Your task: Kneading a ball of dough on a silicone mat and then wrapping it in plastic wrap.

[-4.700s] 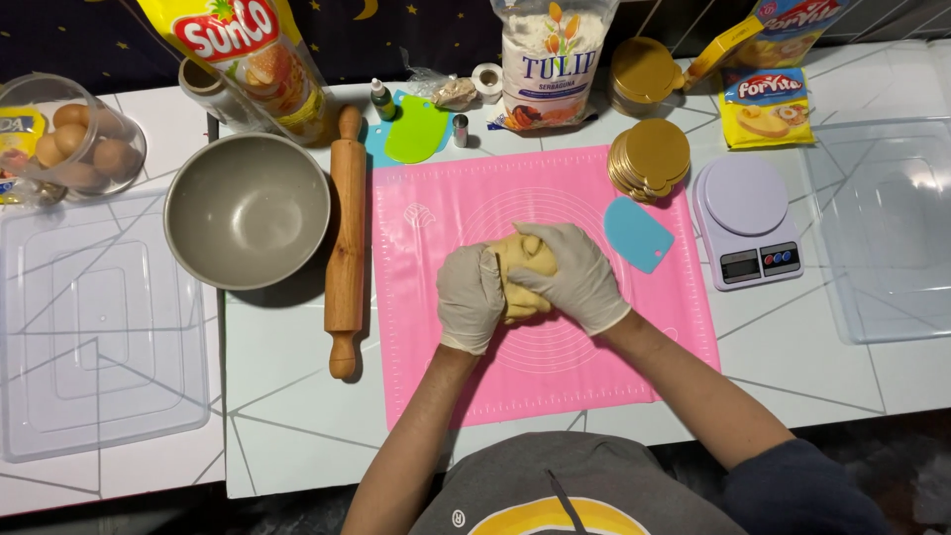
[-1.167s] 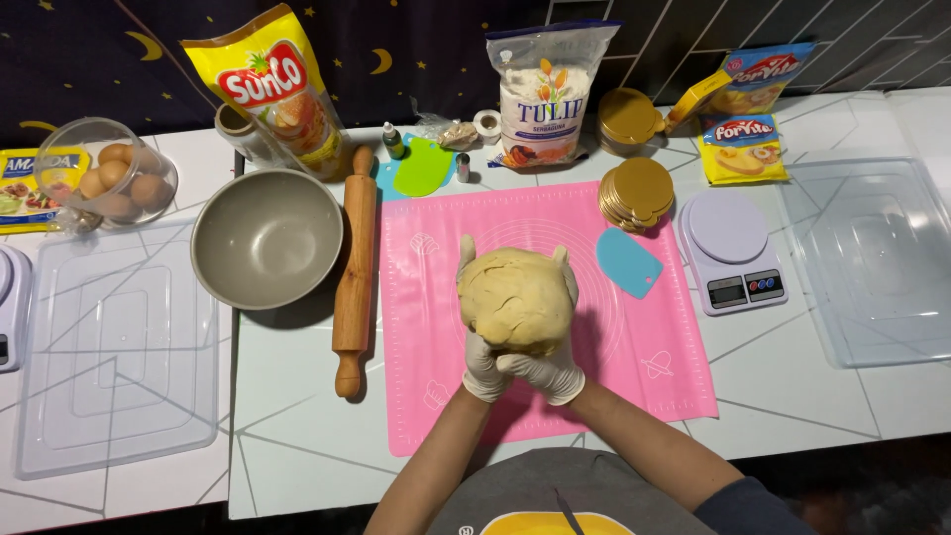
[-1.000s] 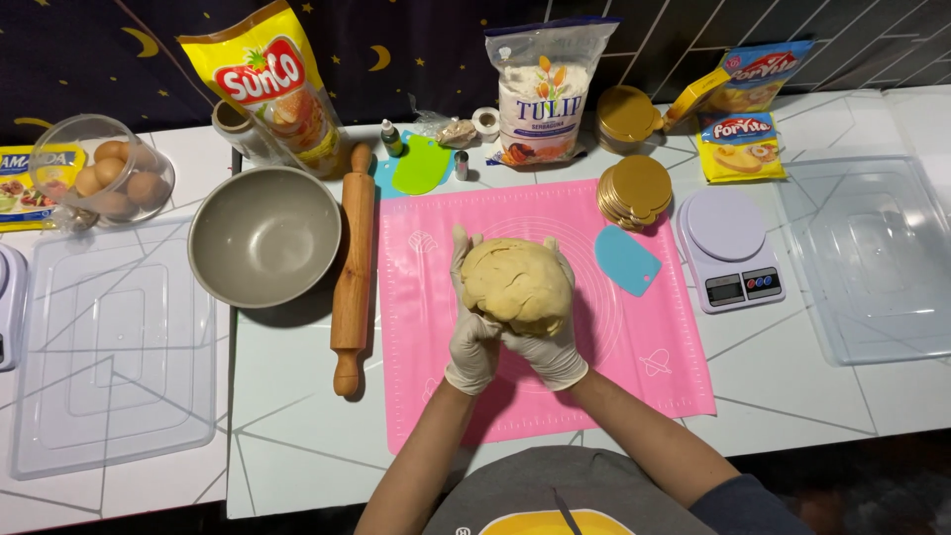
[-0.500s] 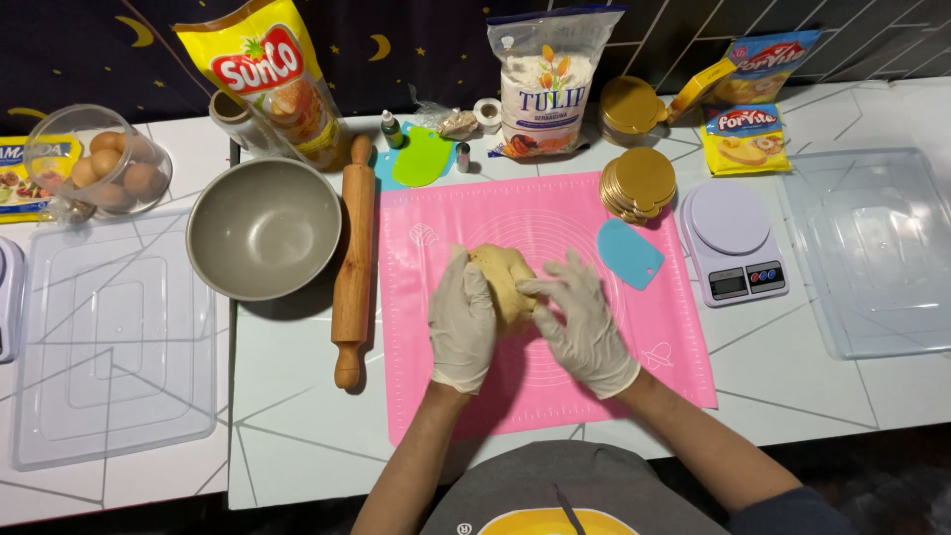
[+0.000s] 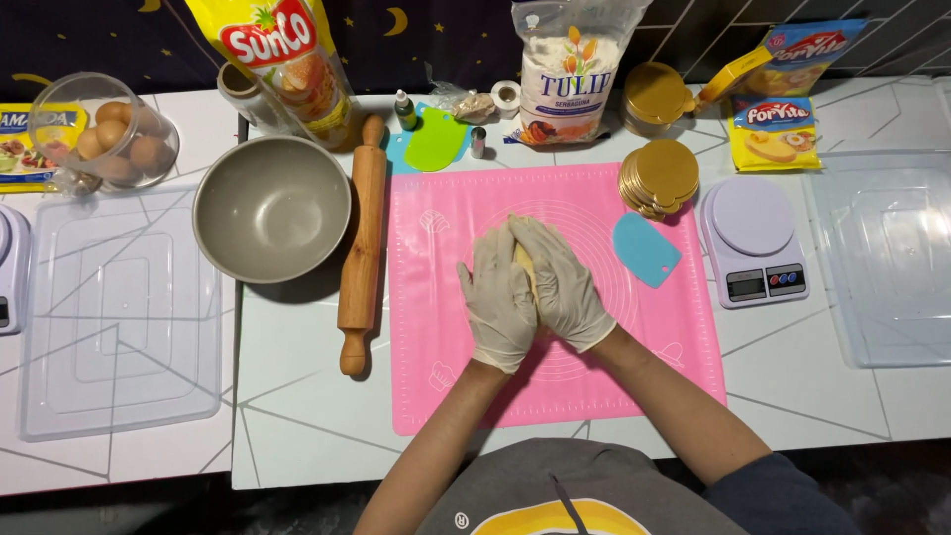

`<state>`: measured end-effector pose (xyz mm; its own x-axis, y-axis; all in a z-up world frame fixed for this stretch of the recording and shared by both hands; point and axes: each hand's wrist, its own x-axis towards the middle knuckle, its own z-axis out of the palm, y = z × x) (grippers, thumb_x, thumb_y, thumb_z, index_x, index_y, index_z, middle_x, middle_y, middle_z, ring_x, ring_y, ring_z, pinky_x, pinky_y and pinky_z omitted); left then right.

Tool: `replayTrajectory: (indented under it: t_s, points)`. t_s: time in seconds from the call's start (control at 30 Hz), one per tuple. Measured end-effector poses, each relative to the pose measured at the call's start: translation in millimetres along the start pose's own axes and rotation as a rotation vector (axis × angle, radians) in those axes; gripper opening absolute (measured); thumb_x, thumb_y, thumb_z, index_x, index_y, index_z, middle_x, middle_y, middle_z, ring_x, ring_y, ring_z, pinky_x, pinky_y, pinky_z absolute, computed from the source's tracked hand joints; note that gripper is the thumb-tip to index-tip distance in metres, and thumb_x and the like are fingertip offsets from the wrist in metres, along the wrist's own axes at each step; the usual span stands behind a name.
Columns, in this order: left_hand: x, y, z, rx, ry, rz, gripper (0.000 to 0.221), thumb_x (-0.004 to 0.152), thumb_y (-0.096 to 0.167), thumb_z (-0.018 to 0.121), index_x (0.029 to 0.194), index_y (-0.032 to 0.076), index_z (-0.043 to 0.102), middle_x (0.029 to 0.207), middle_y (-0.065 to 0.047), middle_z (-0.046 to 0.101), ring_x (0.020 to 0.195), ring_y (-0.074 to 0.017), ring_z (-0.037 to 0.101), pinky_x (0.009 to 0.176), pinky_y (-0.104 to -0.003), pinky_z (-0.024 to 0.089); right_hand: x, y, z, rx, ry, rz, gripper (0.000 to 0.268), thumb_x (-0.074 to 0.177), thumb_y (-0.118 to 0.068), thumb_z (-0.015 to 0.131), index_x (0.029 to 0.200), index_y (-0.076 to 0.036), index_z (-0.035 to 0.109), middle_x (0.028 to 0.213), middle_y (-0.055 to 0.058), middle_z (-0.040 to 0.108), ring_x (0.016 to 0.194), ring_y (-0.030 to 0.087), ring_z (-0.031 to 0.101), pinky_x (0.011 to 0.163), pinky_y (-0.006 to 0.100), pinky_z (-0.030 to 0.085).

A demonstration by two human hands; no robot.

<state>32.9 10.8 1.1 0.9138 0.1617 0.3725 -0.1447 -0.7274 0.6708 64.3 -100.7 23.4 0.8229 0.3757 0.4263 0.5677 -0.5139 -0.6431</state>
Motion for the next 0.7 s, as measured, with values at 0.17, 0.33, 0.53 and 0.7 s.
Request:
replayTrajectory:
  t_s: [0.17, 0.33, 0.53, 0.7]
  points:
    - [6.1, -21.9, 13.8, 0.097, -0.129, 0.040, 0.057, 0.103, 0.029, 0.026, 0.158, 0.016, 0.034, 0.157, -0.011, 0.044, 0.145, -0.0316, 0.040, 0.119, -0.065, 0.015, 9.5, 6.3, -14.5, 0.255, -0.029, 0.135, 0.053, 0.109, -0.025, 0.020, 0.143, -0.008, 0.058, 0.144, 0.016, 0.060, 0.139, 0.034, 0.050, 0.123, 0.045, 0.029]
    - [13.2, -43.1, 16.9, 0.135, -0.162, 0.100, 0.057, 0.103, 0.028, 0.024, 0.158, 0.017, 0.033, 0.159, -0.005, 0.043, 0.145, -0.0280, 0.042, 0.121, -0.067, 0.006, 14.8, 27.0, -10.2, 0.399, -0.003, 0.202, 0.061, 0.109, -0.024, 0.014, 0.134, -0.008, 0.066, 0.135, 0.016, 0.066, 0.134, 0.032, 0.056, 0.120, 0.045, 0.034]
    - [21.4, -52.9, -6.1, -0.103, -0.311, 0.137, 0.073, 0.100, 0.054, 0.033, 0.161, 0.014, 0.027, 0.164, -0.011, 0.034, 0.150, -0.0322, 0.032, 0.120, -0.066, 0.010, 0.8, 70.3, -19.3, 0.106, -0.275, -0.012, 0.108, 0.076, -0.085, 0.058, 0.156, -0.013, 0.042, 0.156, 0.015, 0.046, 0.146, 0.033, 0.039, 0.123, 0.042, 0.026]
    - [53.7, -59.5, -18.6, -0.521, -0.413, 0.159, 0.064, 0.107, 0.049, 0.015, 0.156, 0.018, 0.042, 0.160, -0.006, 0.043, 0.151, -0.0250, 0.034, 0.125, -0.051, 0.009, -11.9, 27.9, -31.9, -0.019, -0.364, 0.039, 0.166, 0.040, -0.067, 0.094, 0.158, 0.010, 0.005, 0.161, 0.040, 0.014, 0.147, 0.055, 0.021, 0.126, 0.054, 0.017]
